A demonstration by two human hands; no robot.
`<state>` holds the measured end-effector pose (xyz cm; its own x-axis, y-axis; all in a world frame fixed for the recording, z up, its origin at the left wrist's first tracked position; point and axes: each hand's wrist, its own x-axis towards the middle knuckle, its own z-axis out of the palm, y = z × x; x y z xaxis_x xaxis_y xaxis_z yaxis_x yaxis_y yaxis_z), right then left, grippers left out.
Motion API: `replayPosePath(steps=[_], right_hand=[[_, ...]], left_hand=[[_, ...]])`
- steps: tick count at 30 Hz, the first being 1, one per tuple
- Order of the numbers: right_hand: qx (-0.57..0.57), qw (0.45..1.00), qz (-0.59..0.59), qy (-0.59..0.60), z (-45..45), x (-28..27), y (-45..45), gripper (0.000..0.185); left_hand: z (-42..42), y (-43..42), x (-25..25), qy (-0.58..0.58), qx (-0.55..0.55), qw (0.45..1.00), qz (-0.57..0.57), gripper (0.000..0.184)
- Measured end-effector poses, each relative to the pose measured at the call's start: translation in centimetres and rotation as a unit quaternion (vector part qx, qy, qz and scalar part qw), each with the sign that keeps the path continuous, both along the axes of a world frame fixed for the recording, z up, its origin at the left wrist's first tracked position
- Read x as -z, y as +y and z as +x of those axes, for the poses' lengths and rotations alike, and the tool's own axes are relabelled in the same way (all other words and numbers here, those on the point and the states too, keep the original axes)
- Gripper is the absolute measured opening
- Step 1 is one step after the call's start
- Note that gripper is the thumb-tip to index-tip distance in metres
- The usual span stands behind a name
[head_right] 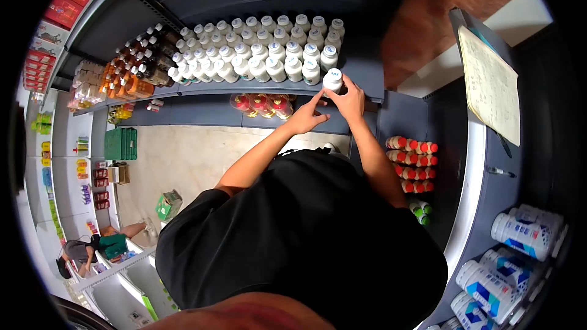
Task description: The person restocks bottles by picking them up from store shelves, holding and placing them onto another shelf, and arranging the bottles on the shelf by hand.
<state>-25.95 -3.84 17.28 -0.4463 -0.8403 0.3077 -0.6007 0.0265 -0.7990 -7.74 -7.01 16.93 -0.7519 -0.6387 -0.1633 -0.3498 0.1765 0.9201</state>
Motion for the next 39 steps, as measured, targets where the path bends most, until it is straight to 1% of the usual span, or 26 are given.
replayPosePath(steps=[4, 5, 8, 9, 11, 15, 17, 20, 23, 29, 32, 33, 36, 37, 39], right_hand=[[-0.010, 0.999, -0.019, 0.029, -0.5, 0.5, -2.5, 0.061], [-0.007, 1.000, -0.006, 0.028, -0.6, 1.0, -2.9, 0.063], [-0.007, 1.000, -0.009, 0.025, -1.0, 2.0, -3.7, 0.065], [-0.007, 1.000, 0.007, 0.028, -1.1, 2.3, -3.8, 0.065], [-0.018, 1.000, -0.015, 0.017, -1.3, 2.6, -3.8, 0.064], [-0.017, 0.997, -0.071, 0.003, -0.9, 3.2, -3.8, 0.063], [-0.015, 0.998, -0.061, -0.001, -0.9, 3.3, -3.8, 0.064], [-0.012, 0.998, -0.066, -0.005, -0.9, 3.4, -4.2, 0.064], [-0.010, 0.997, -0.074, 0.001, -0.9, 3.7, -4.3, 0.065], [0.004, 0.999, -0.045, 0.008, -0.6, 3.5, -4.1, 0.065], [0.013, 0.999, -0.050, 0.016, -0.2, 3.6, -3.9, 0.065], [0.014, 0.998, -0.058, 0.019, -0.2, 3.8, -4.1, 0.065], [-0.005, 1.000, 0.013, -0.017, -0.6, 5.7, -4.1, 0.065], [0.004, 1.000, 0.014, 0.002, -0.8, 6.7, -4.1, 0.067], [0.007, 1.000, 0.006, -0.008, -0.6, 7.1, -3.7, 0.070]], left_hand=[[-1.1, -1.9, 1.5, -0.017, -0.008, 1.000, -0.020, 0.094], [-1.2, -2.2, 1.6, -0.025, -0.008, 1.000, -0.017, 0.095], [-1.4, -3.0, 2.2, -0.019, -0.025, 0.999, -0.016, 0.089], [-1.4, -3.2, 2.6, -0.021, -0.030, 0.999, -0.030, 0.087], [-1.3, -3.6, 3.3, -0.025, -0.036, 0.997, -0.056, 0.082], [-1.1, -4.0, 3.7, -0.046, -0.062, 0.995, -0.060, 0.076], [-1.1, -4.3, 3.9, -0.054, -0.072, 0.994, -0.064, 0.074], [-1.2, -4.9, 4.5, -0.007, -0.086, 0.990, -0.107, 0.073], [-1.5, -5.2, 4.7, 0.006, -0.085, 0.991, -0.102, 0.066], [-2.1, -6.0, 5.0, -0.033, -0.107, 0.988, -0.111, 0.045], [-2.2, -6.6, 5.5, -0.029, -0.094, 0.982, -0.159, 0.040], [-2.2, -6.7, 5.4, -0.037, -0.092, 0.980, -0.169, 0.035], [-1.8, -6.9, 5.3, -0.061, -0.083, 0.978, -0.180, 0.032], [-1.7, -6.7, 5.4, -0.050, -0.093, 0.977, -0.187, 0.027], [-0.7, -6.1, 4.9, -0.058, -0.082, 0.985, -0.139, 0.027]])
